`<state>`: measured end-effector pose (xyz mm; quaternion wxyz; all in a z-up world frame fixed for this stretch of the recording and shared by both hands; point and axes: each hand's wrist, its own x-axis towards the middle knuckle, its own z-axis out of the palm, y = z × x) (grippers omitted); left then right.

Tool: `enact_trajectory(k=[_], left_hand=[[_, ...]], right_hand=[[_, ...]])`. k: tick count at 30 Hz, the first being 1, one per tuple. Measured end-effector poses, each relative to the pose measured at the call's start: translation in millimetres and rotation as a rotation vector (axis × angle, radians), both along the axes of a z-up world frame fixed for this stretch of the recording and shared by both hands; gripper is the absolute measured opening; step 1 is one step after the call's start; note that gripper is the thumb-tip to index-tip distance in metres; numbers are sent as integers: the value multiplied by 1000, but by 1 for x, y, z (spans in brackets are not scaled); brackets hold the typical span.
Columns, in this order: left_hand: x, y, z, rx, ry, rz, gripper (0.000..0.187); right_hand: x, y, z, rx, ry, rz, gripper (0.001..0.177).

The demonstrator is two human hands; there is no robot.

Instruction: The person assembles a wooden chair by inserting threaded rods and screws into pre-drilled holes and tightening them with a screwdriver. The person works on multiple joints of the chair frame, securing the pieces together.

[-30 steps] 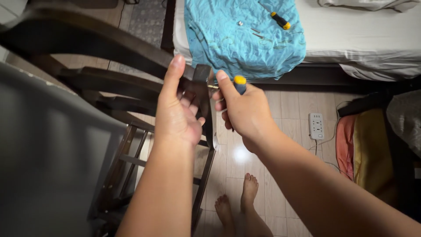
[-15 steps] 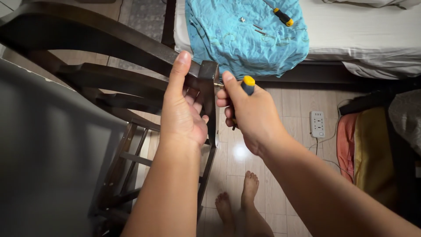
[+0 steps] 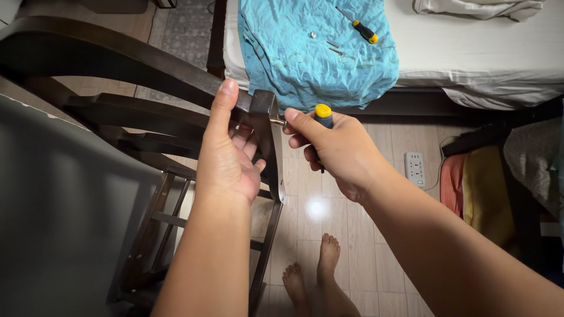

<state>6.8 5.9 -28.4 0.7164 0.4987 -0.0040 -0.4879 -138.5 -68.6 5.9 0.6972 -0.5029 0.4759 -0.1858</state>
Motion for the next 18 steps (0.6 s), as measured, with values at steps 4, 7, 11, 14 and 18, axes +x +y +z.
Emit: enact_trajectory(k=[4,7,11,14,18], left_hand=[[2,0,0,77,58,50,129],[2,-2,-7,-10,46,23,130],[5,-2,-10,-13,31,5,129],[5,-1,-7,-14,40,-9,129],[1,-3,6,64,37,2,128]], right_hand=[[3,-2,2,-190,-29,52,25],[-3,-2,2,-357,11,87,20],[-7,-4,6,-394,27,81,19],[-9,-2,4,-345,-42,48,19],[-9,-4,1,-350,-83,36,21]])
